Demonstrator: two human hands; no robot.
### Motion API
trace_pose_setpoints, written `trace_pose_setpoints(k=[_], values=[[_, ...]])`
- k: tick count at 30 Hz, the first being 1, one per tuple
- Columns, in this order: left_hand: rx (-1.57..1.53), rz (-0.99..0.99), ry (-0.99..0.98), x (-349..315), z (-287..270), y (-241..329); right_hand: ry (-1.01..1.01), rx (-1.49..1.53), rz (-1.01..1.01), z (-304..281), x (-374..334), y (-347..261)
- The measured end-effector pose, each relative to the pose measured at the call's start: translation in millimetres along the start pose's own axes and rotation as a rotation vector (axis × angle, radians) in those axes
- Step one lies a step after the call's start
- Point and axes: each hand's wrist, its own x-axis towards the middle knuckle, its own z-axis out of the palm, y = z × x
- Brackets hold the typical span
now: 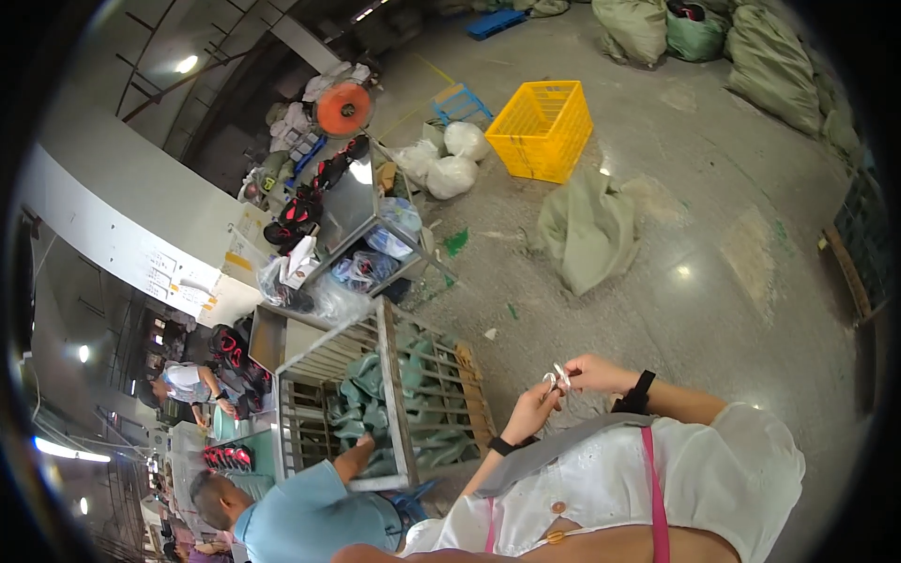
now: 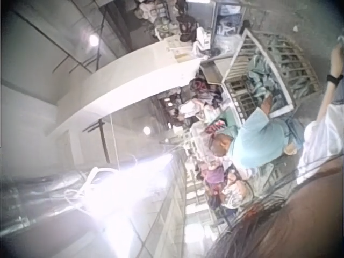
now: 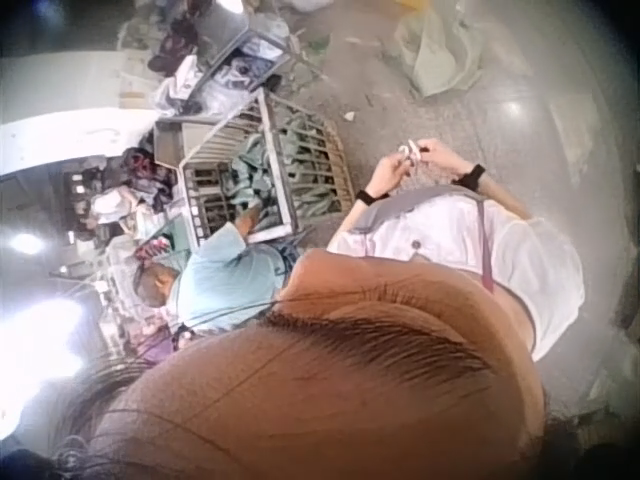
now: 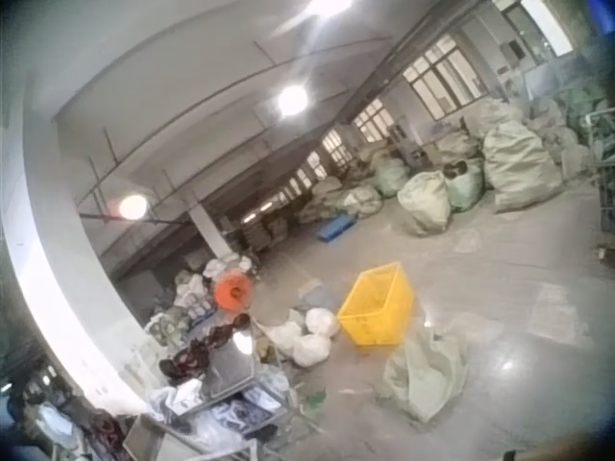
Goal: The recorder takes shoe upper components out of a large bag, arranges them on a table, and uses a string to bundle them together for further processing.
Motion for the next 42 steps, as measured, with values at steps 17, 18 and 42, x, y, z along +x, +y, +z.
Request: trace_pose_setpoints(k=[17,18,42], values=[[0.275,-0.014,0.261,196.9,-207.4,-85.8,-0.447,-0.183,0.24,-86.3,340.4,-22.9],[0.275,-0.005,0.258,214.5,-221.4,-90.5,-0.319,-0.018,0.343,-91.0,355.9,-30.5],[-0.325,0.033,0.193,564.5,-548.2,-83.5,0.118,-0.873,-0.363,-308.5,765.3,-113.0]])
